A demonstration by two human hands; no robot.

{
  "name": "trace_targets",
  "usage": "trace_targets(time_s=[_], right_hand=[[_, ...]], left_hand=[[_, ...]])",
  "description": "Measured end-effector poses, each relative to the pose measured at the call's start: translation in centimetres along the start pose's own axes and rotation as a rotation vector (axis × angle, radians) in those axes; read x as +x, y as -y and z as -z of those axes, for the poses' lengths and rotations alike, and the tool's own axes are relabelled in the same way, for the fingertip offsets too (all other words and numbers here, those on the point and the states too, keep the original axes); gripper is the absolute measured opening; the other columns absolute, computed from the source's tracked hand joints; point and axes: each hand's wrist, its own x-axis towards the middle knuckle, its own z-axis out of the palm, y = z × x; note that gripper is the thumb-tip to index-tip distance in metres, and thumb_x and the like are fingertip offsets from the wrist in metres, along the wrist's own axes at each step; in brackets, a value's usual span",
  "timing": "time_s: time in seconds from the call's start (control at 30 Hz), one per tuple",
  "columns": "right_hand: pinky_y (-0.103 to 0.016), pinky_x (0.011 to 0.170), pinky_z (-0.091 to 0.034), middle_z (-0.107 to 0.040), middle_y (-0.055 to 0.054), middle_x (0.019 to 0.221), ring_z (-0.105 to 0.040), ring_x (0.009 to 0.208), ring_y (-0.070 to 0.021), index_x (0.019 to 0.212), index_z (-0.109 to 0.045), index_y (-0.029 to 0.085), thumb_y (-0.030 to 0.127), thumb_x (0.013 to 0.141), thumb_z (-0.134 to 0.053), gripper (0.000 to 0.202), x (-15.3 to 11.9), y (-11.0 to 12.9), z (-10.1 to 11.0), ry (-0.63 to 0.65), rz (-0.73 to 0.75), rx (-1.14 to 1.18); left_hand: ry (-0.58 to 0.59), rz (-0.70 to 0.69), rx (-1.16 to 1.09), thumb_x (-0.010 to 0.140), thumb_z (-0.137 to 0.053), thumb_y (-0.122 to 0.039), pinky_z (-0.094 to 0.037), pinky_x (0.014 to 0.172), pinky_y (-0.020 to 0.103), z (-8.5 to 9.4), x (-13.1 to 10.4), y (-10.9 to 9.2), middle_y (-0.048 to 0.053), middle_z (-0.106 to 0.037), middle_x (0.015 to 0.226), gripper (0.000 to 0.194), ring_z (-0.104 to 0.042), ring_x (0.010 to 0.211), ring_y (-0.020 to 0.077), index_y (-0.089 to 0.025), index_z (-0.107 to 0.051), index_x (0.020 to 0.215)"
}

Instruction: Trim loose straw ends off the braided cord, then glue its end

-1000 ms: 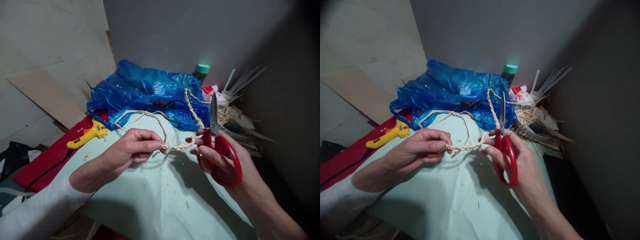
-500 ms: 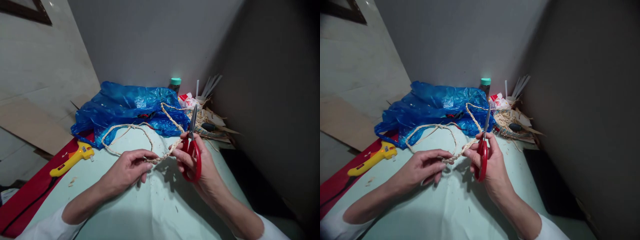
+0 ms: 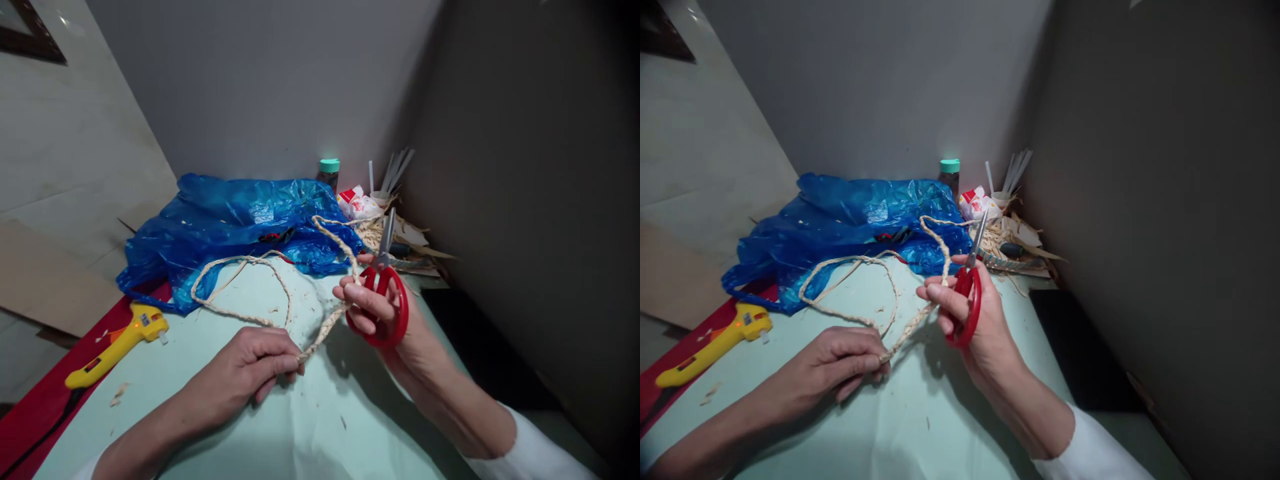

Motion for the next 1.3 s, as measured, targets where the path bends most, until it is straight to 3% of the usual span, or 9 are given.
trace_targets(time_s=[0.07, 0.27, 0.4, 0.5, 0.6, 0.77, 0.93, 1.13, 1.3], right_hand=[[-0.011, 0.039, -0.035, -0.073, -0.001, 0.085, -0.071, 0.076, -0.0155, 0.115, -0.046, 0.025, 0.026, 0.069, -0.086, 0.061, 0.3, 0.5, 0.4, -0.032, 0.036, -0.042], [-0.015, 0.045, -0.047, -0.073, 0.0, 0.087, -0.074, 0.082, -0.0188, 0.112, -0.05, 0.024, 0.031, 0.069, -0.086, 0.057, 0.6, 1.0, 0.9, -0.037, 0.059, -0.132], [-0.021, 0.065, -0.058, -0.074, -0.001, 0.085, -0.074, 0.089, -0.0207, 0.108, -0.054, 0.021, 0.033, 0.069, -0.086, 0.052, 0.8, 1.0, 1.0, -0.078, 0.075, -0.143], [-0.025, 0.069, -0.06, -0.076, -0.004, 0.084, -0.075, 0.08, -0.0194, 0.106, -0.052, 0.021, 0.035, 0.069, -0.086, 0.052, 0.5, 0.7, 0.5, -0.059, -0.021, -0.143], [-0.029, 0.073, -0.06, -0.078, -0.006, 0.09, -0.076, 0.077, -0.0192, 0.108, -0.051, 0.021, 0.035, 0.072, -0.084, 0.051, -0.3, -0.2, -0.3, 0.04, -0.116, -0.12], [-0.037, 0.078, -0.06, -0.078, -0.005, 0.093, -0.076, 0.078, -0.022, 0.106, -0.051, 0.023, 0.035, 0.074, -0.082, 0.047, -1.1, -1.8, -0.8, 0.236, -0.174, -0.131], [-0.032, 0.068, -0.059, -0.075, -0.002, 0.086, -0.075, 0.074, -0.0207, 0.102, -0.053, 0.023, 0.035, 0.069, -0.085, 0.047, -0.2, -1.9, 0.0, 0.138, -0.123, -0.199], [-0.03, 0.063, -0.057, -0.071, 0.0, 0.078, -0.071, 0.067, -0.0185, 0.089, -0.056, 0.023, 0.037, 0.067, -0.087, 0.04, 0.8, -0.9, 0.6, 0.01, -0.065, -0.28], [-0.027, 0.062, -0.056, -0.066, 0.002, 0.076, -0.07, 0.071, -0.017, 0.086, -0.057, 0.022, 0.034, 0.065, -0.087, 0.039, 0.9, 0.0, 0.5, -0.069, 0.041, -0.29]], left_hand=[[-0.015, 0.004, 0.01, 0.093, -0.057, -0.033, -0.033, 0.05, 0.021, 0.2, 0.0, -0.1, 0.001, -0.059, 0.073, 0.031, -0.04, 0.044, 0.0028, -0.011, -0.07, 0.077], [-0.067, 0.018, 0.052, 0.091, -0.059, -0.038, -0.03, 0.048, 0.021, 2.0, -0.2, -0.2, 0.003, -0.064, 0.077, 0.033, -0.043, 0.049, 0.0058, -0.012, -0.071, 0.076], [-0.149, -0.032, 0.391, 0.093, -0.057, -0.037, -0.043, 0.072, 0.025, 3.1, 0.0, 0.1, 0.005, -0.069, 0.081, 0.031, -0.061, 0.077, 0.0175, -0.016, -0.073, 0.076], [-0.212, -0.084, 0.559, 0.094, -0.055, -0.034, -0.045, 0.084, 0.031, 2.4, 0.2, 0.0, 0.007, -0.074, 0.098, 0.025, -0.065, 0.091, 0.0235, -0.019, -0.075, 0.092], [-0.195, -0.138, 0.541, 0.092, -0.057, -0.033, -0.046, 0.084, 0.032, 0.7, 0.2, -0.4, 0.006, -0.075, 0.104, 0.024, -0.065, 0.092, 0.0237, -0.021, -0.073, 0.107], [-0.154, -0.154, 0.343, 0.097, -0.049, -0.031, -0.046, 0.074, 0.027, -0.8, 0.2, -0.4, 0.004, -0.073, 0.085, 0.029, -0.063, 0.08, 0.0188, -0.018, -0.074, 0.092], [-0.11, -0.193, 0.44, 0.1, -0.042, -0.032, -0.041, 0.069, 0.027, -0.5, 0.2, 0.2, 0.001, -0.059, 0.062, 0.045, -0.055, 0.069, 0.0159, -0.017, -0.061, 0.062], [-0.08, -0.159, 0.561, 0.101, -0.039, -0.031, -0.039, 0.067, 0.027, -0.1, 0.1, -0.1, 0.0, -0.057, 0.065, 0.045, -0.053, 0.065, 0.0145, -0.018, -0.054, 0.061], [-0.063, -0.183, 0.722, 0.102, -0.037, -0.034, -0.038, 0.067, 0.028, 0.5, 0.1, 0.0, 0.002, -0.058, 0.07, 0.042, -0.052, 0.069, 0.0169, -0.018, -0.056, 0.069]])
